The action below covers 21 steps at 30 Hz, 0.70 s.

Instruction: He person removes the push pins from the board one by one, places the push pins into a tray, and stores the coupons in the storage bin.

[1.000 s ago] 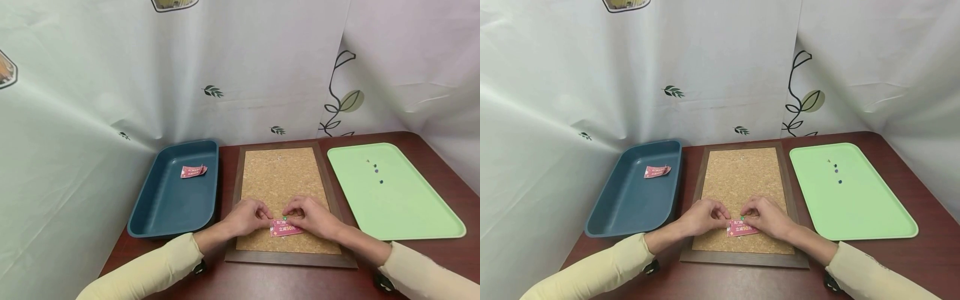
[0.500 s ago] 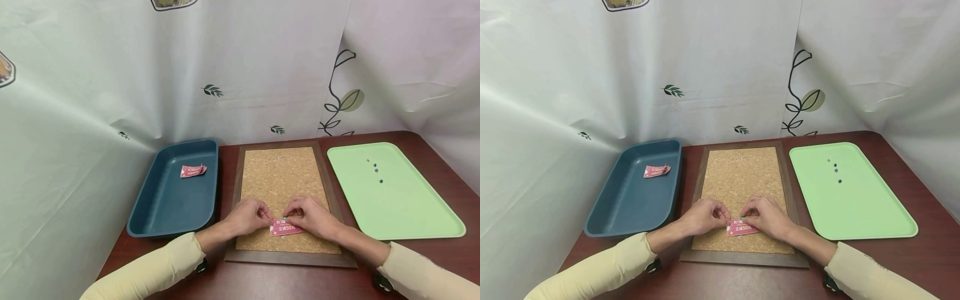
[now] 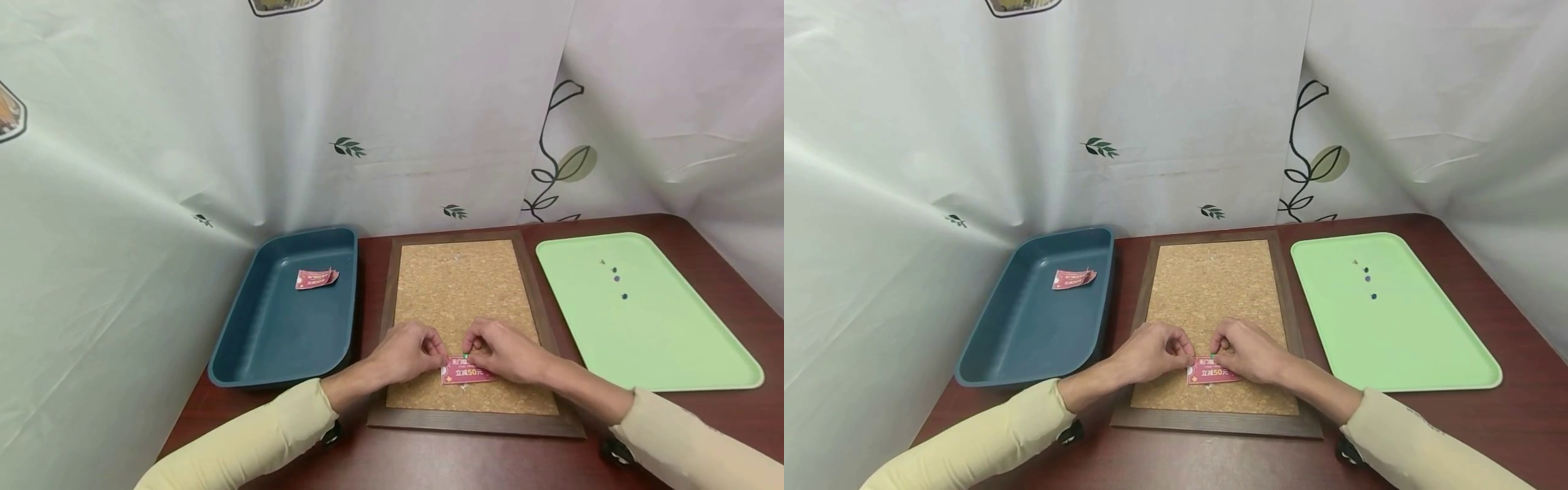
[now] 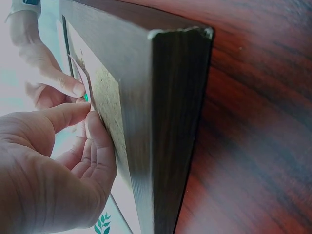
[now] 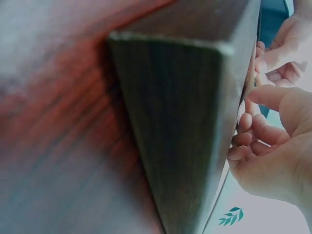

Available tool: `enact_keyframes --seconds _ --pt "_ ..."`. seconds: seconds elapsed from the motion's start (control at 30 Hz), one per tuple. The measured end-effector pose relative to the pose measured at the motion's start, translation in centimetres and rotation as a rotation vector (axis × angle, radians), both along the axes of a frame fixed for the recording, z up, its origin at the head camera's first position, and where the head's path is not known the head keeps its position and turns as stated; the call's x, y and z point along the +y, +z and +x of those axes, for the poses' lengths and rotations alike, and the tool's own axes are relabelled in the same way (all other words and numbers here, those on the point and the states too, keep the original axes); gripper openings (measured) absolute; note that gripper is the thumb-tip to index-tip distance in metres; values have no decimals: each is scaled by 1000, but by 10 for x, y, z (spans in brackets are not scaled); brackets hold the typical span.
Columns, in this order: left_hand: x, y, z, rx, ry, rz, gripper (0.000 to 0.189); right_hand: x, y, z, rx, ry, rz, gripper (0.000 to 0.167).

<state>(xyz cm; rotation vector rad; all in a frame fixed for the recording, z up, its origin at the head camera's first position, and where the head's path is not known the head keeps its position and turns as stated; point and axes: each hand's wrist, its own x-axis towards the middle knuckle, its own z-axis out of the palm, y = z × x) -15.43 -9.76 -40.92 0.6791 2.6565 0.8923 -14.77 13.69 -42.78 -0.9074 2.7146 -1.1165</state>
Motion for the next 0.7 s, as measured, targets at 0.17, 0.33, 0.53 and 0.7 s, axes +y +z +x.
enact_keyframes --seconds 0.17,0.33,0.53,0.7 --pt "1 1 0 -4 -4 -2 15 -1 2 1 -6 12 33 17" --pt "1 0 0 -7 -10 -3 16 0 2 0 -28 33 38 16" --pt "2 1 -1 -10 -14 -7 15 1 2 1 -19 39 33 17" --pt "1 2 -1 -25 -4 -11 14 0 1 1 -6 35 22 18"
